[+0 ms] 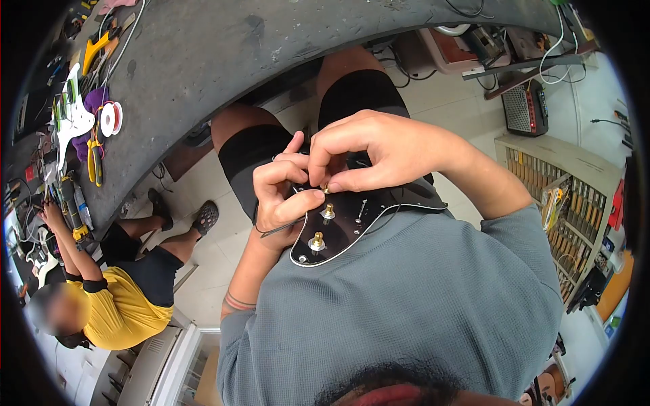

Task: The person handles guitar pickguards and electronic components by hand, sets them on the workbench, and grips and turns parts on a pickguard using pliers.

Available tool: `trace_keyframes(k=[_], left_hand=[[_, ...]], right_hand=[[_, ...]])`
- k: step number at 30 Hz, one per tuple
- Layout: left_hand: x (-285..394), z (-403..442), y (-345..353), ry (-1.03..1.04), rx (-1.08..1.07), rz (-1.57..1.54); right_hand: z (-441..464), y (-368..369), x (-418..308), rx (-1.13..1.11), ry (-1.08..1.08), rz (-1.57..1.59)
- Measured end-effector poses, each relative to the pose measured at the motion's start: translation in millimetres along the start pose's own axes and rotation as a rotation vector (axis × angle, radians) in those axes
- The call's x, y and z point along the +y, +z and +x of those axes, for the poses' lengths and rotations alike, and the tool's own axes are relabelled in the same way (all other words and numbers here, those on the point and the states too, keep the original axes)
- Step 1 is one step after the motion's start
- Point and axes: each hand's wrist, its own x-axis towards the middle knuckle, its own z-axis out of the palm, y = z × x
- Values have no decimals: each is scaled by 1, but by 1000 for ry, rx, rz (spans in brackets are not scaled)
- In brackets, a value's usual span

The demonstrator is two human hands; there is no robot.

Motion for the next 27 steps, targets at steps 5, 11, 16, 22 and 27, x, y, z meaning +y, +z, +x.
trace_keyframes(k=[5, 11, 16, 22, 27], left_hand=[[13, -3, -1, -96, 11, -13], [22, -1, 10, -40, 139, 22], [21, 1, 12, 24, 136, 19], [29, 9, 9, 25, 52, 7], [32, 11, 12, 47, 44, 5]], right_hand=[[0, 7, -8, 42, 57, -52], [0, 11, -9, 126, 118, -17], [5, 4, -22, 31, 210, -64], [27, -51, -47, 18, 36, -471], [73, -127, -31, 530, -62, -1280]])
